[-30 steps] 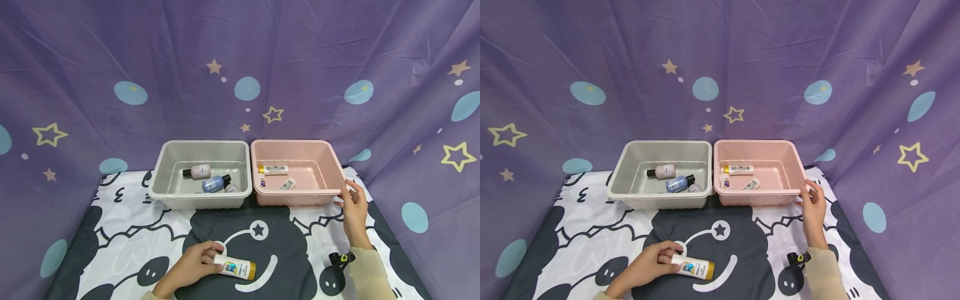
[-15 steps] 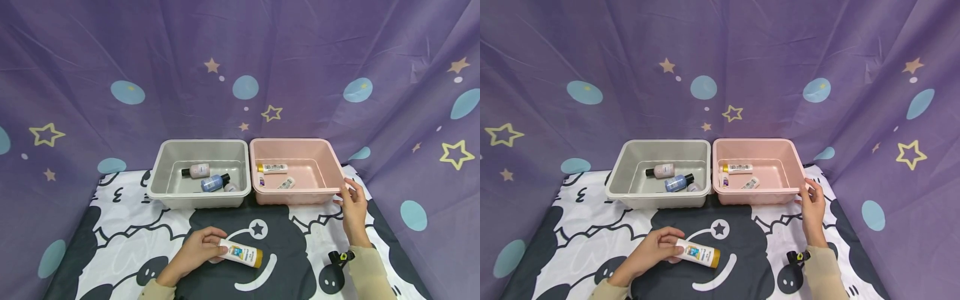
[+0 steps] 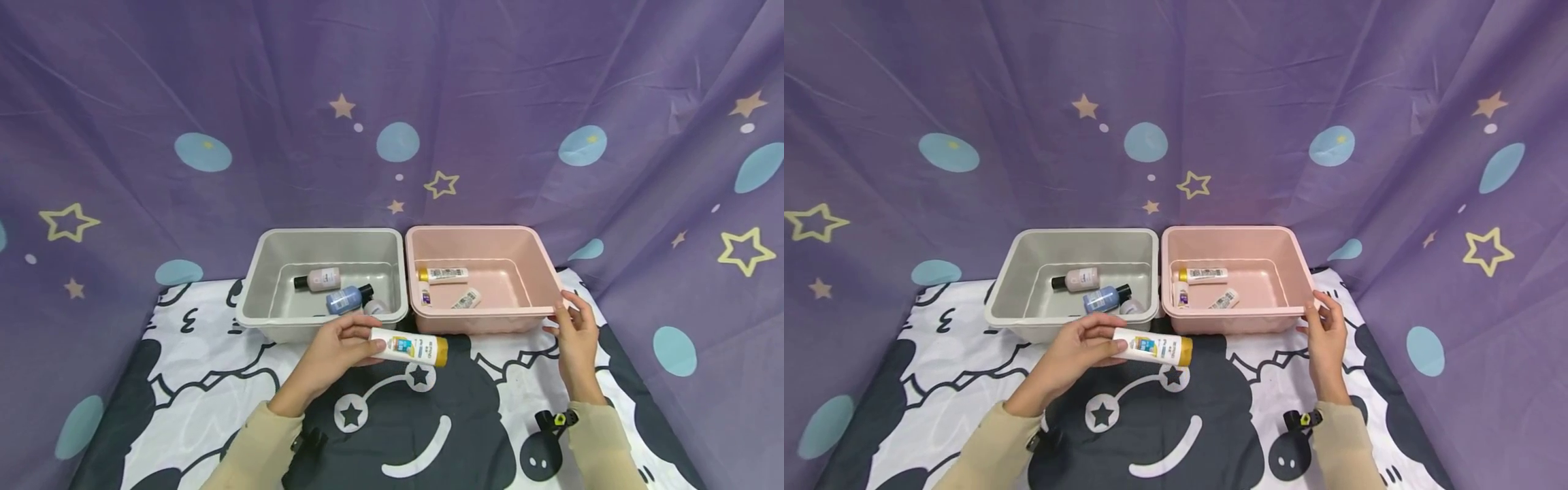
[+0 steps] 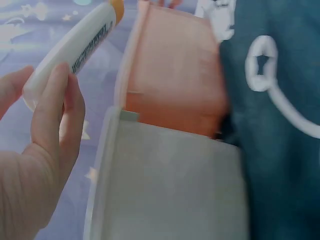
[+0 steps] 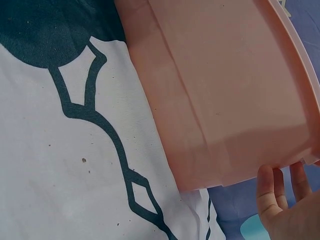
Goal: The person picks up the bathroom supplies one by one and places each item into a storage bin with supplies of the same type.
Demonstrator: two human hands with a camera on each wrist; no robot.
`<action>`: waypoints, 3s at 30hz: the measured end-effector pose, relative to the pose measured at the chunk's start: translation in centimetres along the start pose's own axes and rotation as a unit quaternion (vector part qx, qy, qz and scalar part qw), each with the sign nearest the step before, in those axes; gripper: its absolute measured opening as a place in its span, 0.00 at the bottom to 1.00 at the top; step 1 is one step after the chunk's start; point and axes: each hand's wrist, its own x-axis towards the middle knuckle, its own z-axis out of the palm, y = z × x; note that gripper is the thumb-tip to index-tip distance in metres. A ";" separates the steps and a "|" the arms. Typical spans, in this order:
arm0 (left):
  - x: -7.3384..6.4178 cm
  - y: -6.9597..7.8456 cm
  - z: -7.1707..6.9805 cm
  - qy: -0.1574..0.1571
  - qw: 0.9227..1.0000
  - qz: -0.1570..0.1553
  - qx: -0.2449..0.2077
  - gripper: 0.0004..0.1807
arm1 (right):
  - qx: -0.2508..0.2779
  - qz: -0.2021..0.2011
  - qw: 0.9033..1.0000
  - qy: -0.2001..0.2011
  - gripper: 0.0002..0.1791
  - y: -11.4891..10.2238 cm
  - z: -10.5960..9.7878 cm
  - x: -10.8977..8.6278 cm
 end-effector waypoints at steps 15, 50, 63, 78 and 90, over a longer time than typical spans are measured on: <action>7.3 4.7 2.0 0.010 0.999 0.032 -0.029 0.22 | -0.001 -0.002 1.000 -0.002 0.19 0.0 -0.4 0.1; 25.1 4.2 9.4 0.055 0.994 -0.035 0.088 0.15 | -0.001 -0.006 1.000 0.002 0.18 0.3 0.2 0.3; 25.0 3.3 9.7 0.076 0.990 -0.030 0.116 0.14 | -0.010 0.001 1.000 0.011 0.18 0.0 0.0 0.0; 22.7 5.7 8.6 0.043 0.999 -0.024 0.020 0.14 | -0.010 0.005 1.000 0.011 0.18 0.1 0.1 0.8; 17.7 6.6 6.3 0.032 0.999 0.030 0.012 0.16 | 0.001 -0.001 1.000 -0.002 0.20 -0.1 -0.2 1.2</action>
